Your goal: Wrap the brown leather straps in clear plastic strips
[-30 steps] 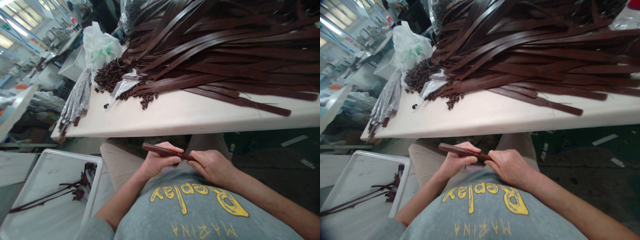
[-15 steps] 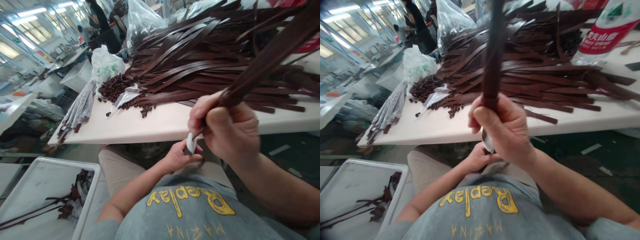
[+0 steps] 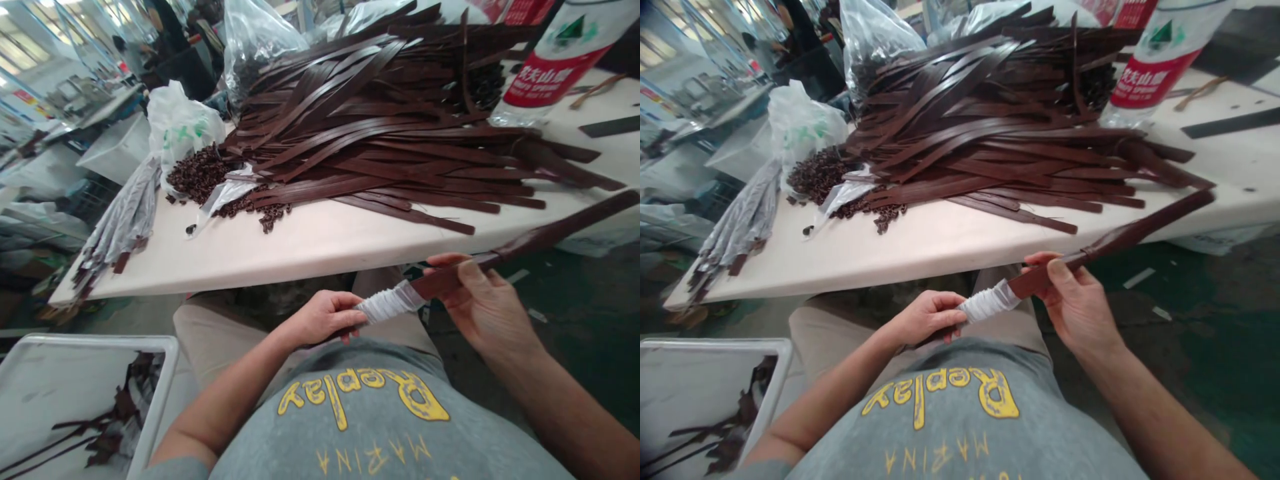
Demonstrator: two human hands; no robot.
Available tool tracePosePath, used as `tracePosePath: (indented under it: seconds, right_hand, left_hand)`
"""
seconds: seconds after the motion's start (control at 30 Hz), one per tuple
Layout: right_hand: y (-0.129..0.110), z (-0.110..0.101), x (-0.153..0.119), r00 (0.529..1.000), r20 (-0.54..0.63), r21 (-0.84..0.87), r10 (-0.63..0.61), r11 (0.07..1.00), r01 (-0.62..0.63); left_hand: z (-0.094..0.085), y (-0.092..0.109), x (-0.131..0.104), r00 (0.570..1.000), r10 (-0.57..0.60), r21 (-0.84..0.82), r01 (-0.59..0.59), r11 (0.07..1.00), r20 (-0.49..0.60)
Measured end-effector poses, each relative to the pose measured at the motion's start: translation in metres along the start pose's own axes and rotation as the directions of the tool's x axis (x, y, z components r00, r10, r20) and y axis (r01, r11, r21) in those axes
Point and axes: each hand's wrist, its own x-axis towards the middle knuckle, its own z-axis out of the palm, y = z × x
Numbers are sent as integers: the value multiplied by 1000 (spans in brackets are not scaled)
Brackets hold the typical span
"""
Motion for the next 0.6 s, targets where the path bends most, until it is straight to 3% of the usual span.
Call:
tracePosePath:
  seconds: [0.13, 0.23, 0.43, 0.6]
  right_hand:
    - [32, 5, -32, 967, 101, -42, 234, 972, -231]
    - [48, 10, -47, 935, 130, -90, 330, 943, -320]
    - [47, 0, -45, 938, 31, -56, 345, 938, -343]
    - [45, -12, -43, 954, -9, -63, 301, 952, -300]
  left_hand:
    - [17, -8, 7, 1000, -12, 14, 13, 1000, -21]
    - [24, -15, 8, 999, -31, 44, 33, 998, -45]
    - [23, -31, 5, 997, -70, 134, 73, 988, -30]
    - [18, -29, 1, 994, -104, 200, 106, 974, -17]
